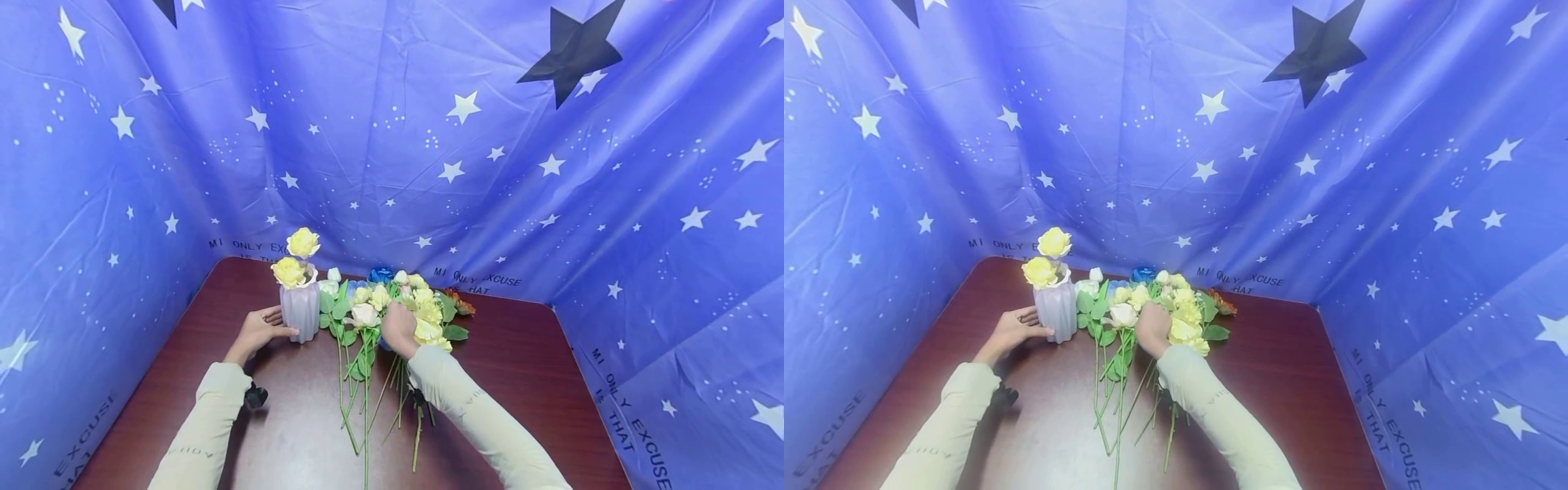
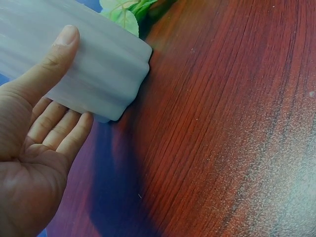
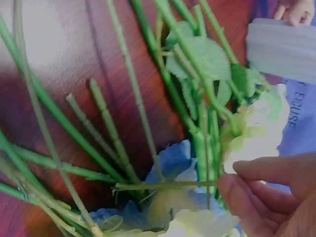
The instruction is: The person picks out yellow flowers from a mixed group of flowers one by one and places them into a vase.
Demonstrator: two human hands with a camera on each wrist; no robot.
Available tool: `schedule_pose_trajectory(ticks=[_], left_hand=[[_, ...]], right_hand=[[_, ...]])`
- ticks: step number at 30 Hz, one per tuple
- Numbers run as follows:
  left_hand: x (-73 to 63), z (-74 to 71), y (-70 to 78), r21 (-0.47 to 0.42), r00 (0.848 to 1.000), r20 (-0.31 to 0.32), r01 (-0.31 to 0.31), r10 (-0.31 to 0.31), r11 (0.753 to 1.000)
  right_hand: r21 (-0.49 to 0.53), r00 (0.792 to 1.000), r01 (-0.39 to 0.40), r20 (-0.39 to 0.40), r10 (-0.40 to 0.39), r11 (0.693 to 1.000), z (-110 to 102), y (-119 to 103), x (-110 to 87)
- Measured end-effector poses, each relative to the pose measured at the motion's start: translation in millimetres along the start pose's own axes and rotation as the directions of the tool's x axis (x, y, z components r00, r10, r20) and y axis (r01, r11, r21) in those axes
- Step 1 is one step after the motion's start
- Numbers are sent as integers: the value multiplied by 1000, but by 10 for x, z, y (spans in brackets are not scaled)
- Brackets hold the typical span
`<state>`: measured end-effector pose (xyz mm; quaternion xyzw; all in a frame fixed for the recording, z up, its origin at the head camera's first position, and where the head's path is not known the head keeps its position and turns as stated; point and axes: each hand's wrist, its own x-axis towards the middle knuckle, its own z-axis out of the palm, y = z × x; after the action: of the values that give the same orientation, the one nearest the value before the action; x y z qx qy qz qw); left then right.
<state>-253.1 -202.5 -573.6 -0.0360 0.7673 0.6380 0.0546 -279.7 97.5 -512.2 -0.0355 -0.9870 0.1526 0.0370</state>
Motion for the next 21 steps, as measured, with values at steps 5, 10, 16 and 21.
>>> schedule_pose_trajectory(ticks=[5,10,16,21], left_hand=[[13,2,-15,-2,1000,-4,6,-6,1000],[23,-5,-16,-1,1000,3,6,-6,1000],[19,-4,-10,18,1000,5,10,-11,1000],[12,1,-10,9,1000,0,18,-18,1000]], right_hand=[[53,988,-87,132,79,995,-75,-11,-126],[85,962,-165,234,142,983,-74,9,-222],[147,952,-201,263,158,968,-17,94,-244],[165,950,-206,271,156,965,25,156,-257]])
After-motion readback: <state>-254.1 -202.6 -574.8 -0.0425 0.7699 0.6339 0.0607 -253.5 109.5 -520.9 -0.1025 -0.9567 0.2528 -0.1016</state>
